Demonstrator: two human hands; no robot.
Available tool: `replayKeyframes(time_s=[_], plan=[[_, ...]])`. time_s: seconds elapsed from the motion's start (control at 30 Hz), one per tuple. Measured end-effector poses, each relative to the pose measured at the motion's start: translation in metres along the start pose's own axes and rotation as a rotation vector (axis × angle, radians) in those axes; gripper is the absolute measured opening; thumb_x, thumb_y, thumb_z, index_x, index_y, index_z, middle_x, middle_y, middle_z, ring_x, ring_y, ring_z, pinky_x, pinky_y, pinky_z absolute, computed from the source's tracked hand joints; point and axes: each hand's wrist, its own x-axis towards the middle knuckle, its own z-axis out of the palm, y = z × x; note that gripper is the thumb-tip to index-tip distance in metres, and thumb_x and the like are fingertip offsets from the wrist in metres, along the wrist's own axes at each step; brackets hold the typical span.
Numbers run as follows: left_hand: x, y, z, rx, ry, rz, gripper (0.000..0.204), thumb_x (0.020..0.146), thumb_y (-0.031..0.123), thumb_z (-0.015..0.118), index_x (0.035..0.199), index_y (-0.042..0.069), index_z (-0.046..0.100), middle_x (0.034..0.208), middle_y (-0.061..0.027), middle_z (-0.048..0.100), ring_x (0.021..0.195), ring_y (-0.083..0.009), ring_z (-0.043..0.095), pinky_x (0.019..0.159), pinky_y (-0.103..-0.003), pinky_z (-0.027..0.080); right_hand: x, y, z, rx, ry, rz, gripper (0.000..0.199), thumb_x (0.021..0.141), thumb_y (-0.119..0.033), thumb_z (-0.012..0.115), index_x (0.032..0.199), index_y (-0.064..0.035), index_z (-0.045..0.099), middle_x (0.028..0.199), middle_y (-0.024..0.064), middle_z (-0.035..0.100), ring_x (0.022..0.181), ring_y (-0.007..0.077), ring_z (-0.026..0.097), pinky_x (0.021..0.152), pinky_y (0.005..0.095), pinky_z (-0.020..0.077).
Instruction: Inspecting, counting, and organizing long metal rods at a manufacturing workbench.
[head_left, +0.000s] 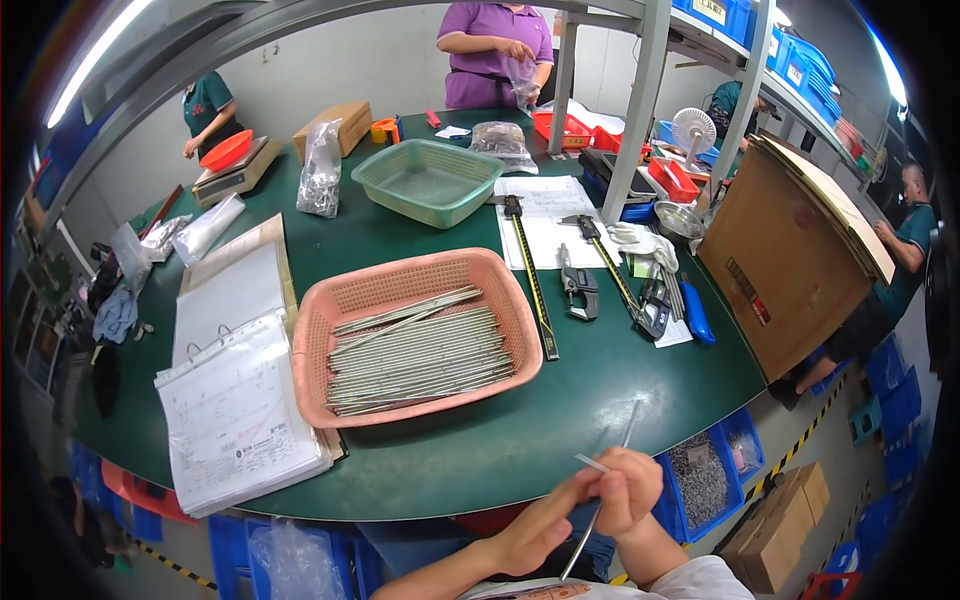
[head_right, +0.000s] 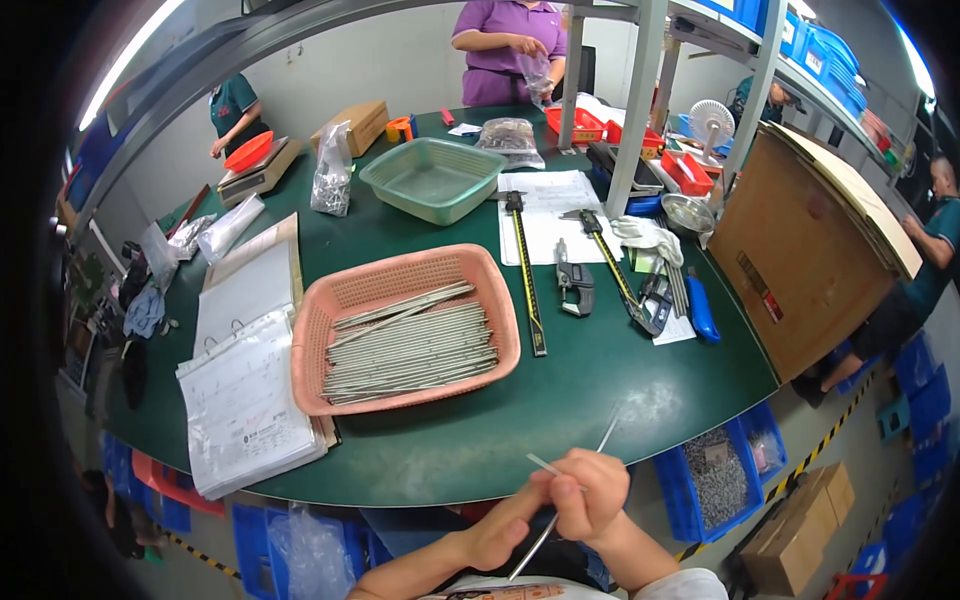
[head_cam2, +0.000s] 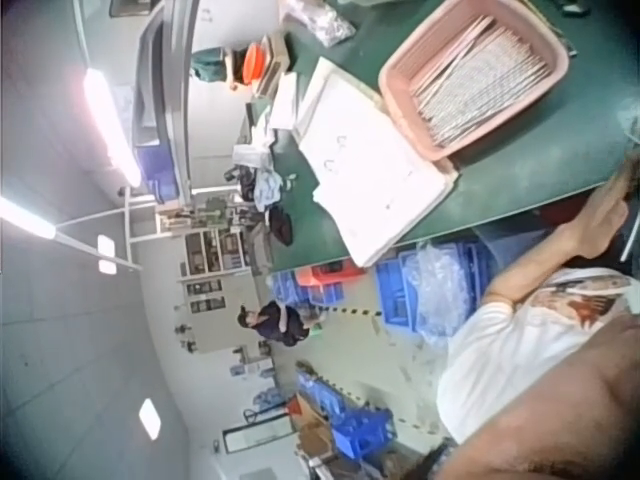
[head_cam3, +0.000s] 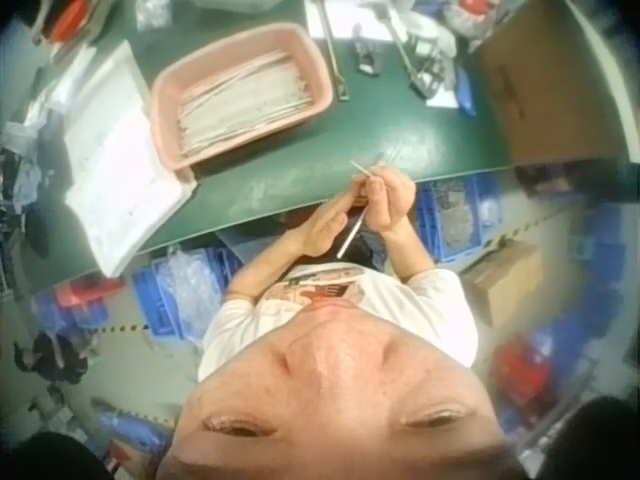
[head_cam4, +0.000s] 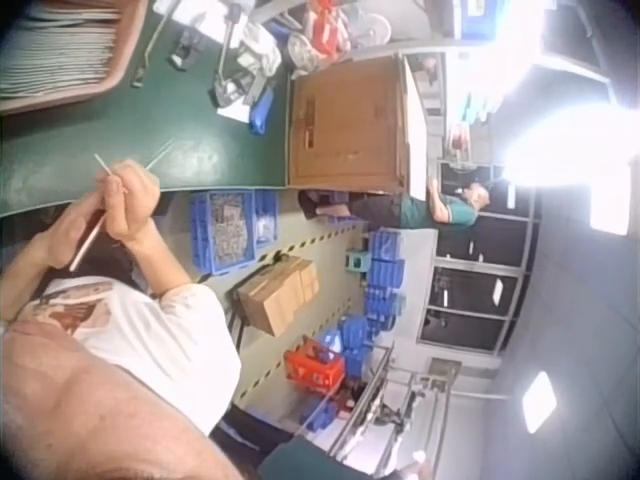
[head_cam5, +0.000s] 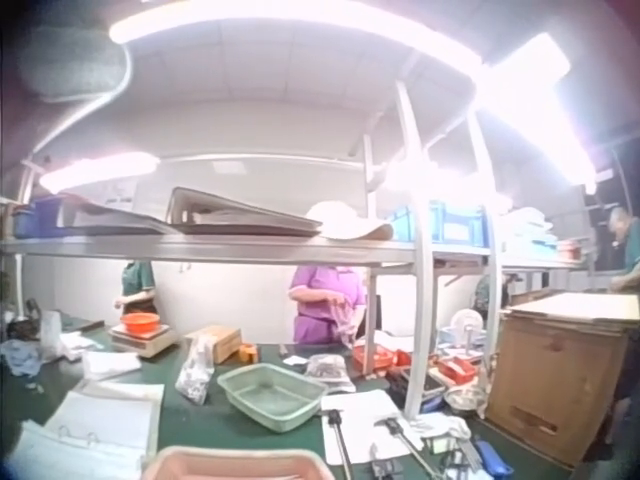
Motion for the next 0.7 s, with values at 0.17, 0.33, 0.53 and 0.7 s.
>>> replayKeyframes(time_s=[0.17, 0.33, 0.53, 0.7], plan=[[-0.002, 0.008, 0.001, 0.487, -0.017, -0.044, 0.033, 0.076, 0.004, 0.057, 0.109, 0.006, 0.055, 0.101, -0.0107, 0.054, 0.093, -0.0273, 0.054, 0.079, -0.036, 0.044, -0.002, 0.005, -0.011, -0.052, 0.139, 0.104, 0.025, 0.084, -0.015, 0.044, 0.068, -0.0005, 0.059, 0.049, 0.0049, 0.049, 0.040, 0.0124, 0.046, 0.037, 0.0237, 0.0336], [-0.016, 0.015, -0.005, 0.732, 0.148, -0.098, 0.027, 0.074, 0.009, 0.062, 0.100, 0.006, 0.060, 0.083, -0.0085, 0.058, 0.074, -0.0231, 0.058, 0.062, -0.030, 0.047, -0.012, 0.003, -0.010, -0.079, 0.075, 0.108, 0.021, 0.082, -0.011, 0.047, 0.069, -0.0001, 0.059, 0.050, 0.0072, 0.049, 0.040, 0.0157, 0.046, 0.039, 0.0256, 0.0344], [-0.008, 0.033, -0.024, 1.110, 0.330, 0.133, 0.029, 0.068, 0.021, 0.069, 0.090, 0.005, 0.060, 0.073, -0.0062, 0.058, 0.065, -0.0214, 0.057, 0.057, -0.028, 0.044, -0.017, 0.024, 0.006, -0.247, -0.063, 0.220, 0.013, 0.080, -0.004, 0.048, 0.071, -0.0018, 0.057, 0.059, 0.0111, 0.053, 0.049, 0.0254, 0.053, 0.046, 0.0320, 0.0399], [-0.010, 0.024, -0.023, 0.814, 0.453, 0.006, 0.012, 0.068, 0.002, 0.065, 0.080, 0.002, 0.062, 0.070, -0.0091, 0.057, 0.060, -0.0240, 0.052, 0.054, -0.032, 0.042, -0.010, 0.042, 0.027, -0.387, -0.086, 0.200, 0.011, 0.081, -0.010, 0.053, 0.071, -0.0040, 0.056, 0.061, 0.0118, 0.054, 0.052, 0.0307, 0.053, 0.046, 0.0367, 0.0409]])
